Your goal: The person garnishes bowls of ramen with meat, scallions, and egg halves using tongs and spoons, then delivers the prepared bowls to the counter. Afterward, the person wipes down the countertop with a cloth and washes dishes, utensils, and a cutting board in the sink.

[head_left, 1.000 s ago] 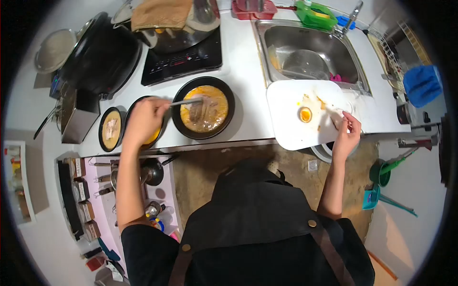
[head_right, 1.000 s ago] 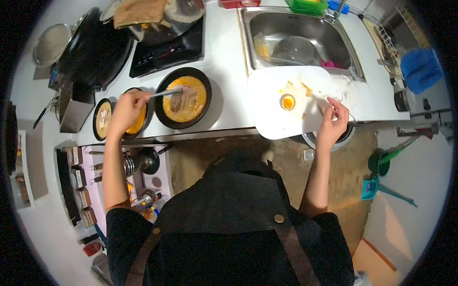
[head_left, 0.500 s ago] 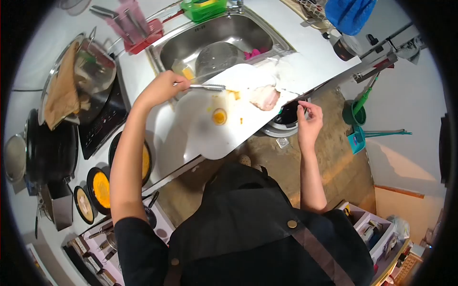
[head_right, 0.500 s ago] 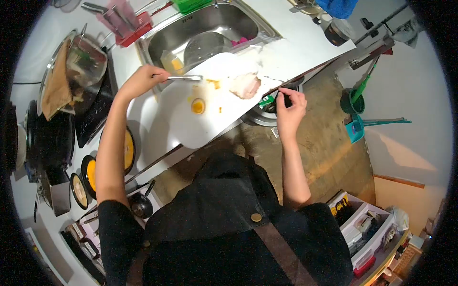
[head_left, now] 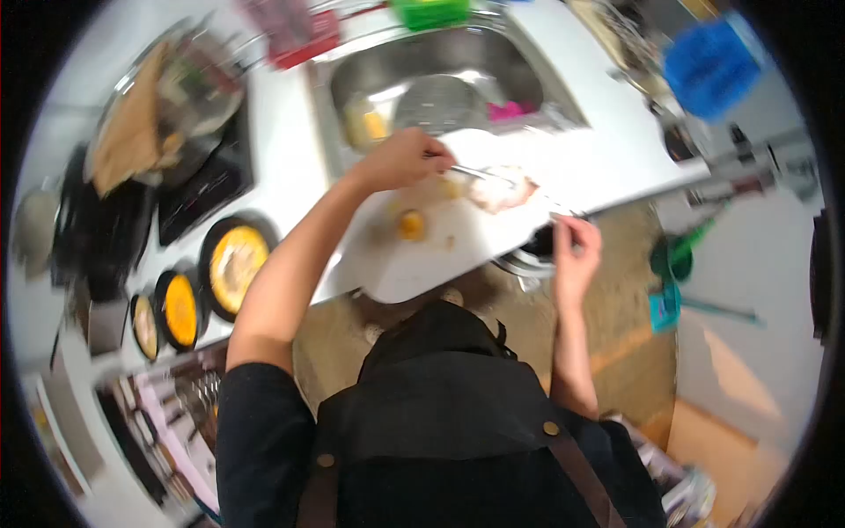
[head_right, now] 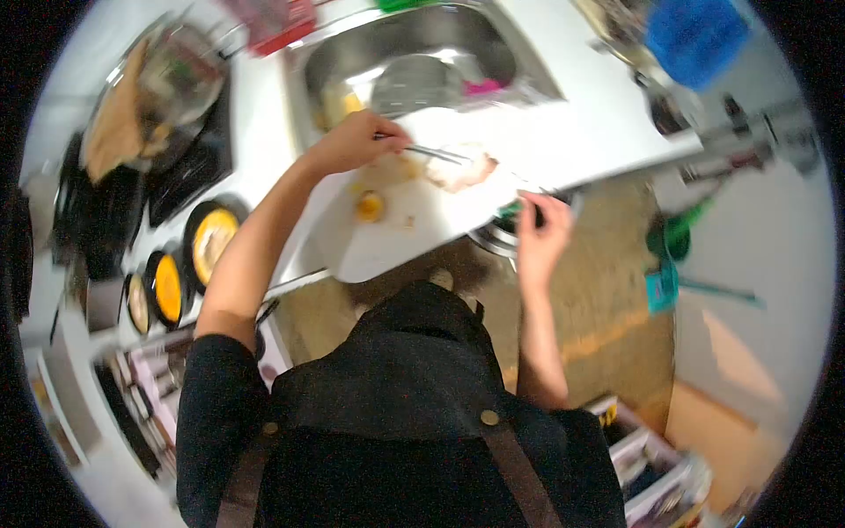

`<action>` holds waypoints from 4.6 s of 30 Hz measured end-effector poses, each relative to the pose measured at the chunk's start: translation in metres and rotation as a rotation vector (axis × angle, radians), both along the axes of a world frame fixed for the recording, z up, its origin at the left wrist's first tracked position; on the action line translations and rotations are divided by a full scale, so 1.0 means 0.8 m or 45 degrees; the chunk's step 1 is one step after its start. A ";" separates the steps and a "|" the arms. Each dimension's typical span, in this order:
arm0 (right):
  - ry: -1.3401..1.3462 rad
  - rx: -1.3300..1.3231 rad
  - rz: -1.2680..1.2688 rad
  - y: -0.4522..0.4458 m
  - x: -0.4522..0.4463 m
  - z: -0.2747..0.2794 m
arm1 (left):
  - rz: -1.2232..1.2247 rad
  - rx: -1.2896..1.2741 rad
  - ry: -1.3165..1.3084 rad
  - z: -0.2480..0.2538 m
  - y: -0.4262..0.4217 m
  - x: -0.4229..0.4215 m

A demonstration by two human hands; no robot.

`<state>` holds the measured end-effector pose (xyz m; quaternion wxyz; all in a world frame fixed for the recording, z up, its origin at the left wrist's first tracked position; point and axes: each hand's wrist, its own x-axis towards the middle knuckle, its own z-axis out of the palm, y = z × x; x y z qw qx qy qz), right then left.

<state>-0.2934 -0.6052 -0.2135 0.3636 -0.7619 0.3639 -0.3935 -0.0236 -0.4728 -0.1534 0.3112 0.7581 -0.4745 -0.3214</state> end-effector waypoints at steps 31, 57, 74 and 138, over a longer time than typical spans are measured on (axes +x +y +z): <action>-0.215 -0.003 0.307 0.410 0.103 0.079 | 1.104 -0.009 -1.008 0.053 0.724 0.017; -0.491 -0.278 1.961 1.012 0.273 0.181 | 2.375 0.755 -1.391 0.142 1.400 -0.269; -0.640 -1.004 2.569 1.441 0.370 0.215 | 1.952 0.447 -1.392 0.188 1.480 -0.229; -0.404 -0.498 1.135 0.665 0.170 0.117 | 0.990 0.037 -1.097 0.118 0.721 -0.130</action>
